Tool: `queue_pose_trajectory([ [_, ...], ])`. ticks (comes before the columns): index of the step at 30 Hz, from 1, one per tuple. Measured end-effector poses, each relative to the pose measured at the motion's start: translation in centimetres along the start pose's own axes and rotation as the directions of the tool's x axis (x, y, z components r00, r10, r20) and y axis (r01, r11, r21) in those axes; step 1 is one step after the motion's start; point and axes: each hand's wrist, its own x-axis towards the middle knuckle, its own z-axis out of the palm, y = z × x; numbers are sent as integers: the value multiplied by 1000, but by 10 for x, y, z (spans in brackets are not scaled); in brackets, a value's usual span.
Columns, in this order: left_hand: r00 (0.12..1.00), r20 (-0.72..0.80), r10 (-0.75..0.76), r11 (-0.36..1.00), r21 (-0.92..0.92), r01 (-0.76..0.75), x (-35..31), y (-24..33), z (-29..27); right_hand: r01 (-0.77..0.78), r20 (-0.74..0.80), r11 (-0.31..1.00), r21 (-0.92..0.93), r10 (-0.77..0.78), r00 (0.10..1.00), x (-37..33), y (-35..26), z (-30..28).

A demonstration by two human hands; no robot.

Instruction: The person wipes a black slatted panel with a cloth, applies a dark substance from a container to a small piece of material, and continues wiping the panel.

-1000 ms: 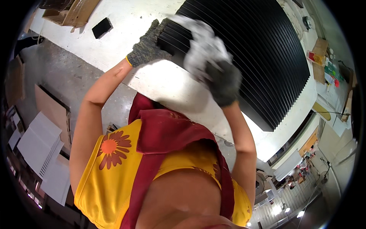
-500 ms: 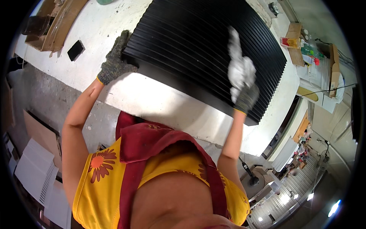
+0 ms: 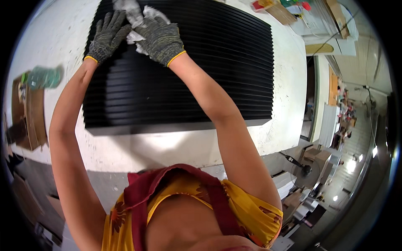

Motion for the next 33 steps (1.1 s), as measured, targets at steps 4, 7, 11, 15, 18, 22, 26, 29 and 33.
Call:
queue_pose_trajectory([
  [4,990,6,-143,989,-20,143,14,-3,20,-290,223,956,43,274,936,-43,82,-50],
  [7,984,-7,-180,983,-32,179,6,-4,21,-553,290,788,-268,614,734,-112,185,-99],
  [11,990,-68,-126,990,-76,121,29,12,36,-331,130,276,-902,906,402,-288,394,-213],
  [15,983,-10,-184,982,-55,183,17,8,12,-734,-121,593,-332,745,656,-176,319,-179],
  [18,981,-3,-193,979,-75,192,11,5,10,-637,322,264,724,688,651,-67,200,-90],
  [22,987,9,-159,982,-99,160,24,8,6,16,199,995,-100,5,980,31,138,54],
  [26,984,6,-178,976,-128,177,17,3,14,-226,392,957,-181,281,876,69,112,60],
  [29,979,24,-200,971,-127,202,13,5,4,-351,459,914,-205,407,790,29,188,27],
  [33,979,13,-204,970,-135,204,20,10,8,-442,330,676,-590,701,632,-62,316,-65],
])
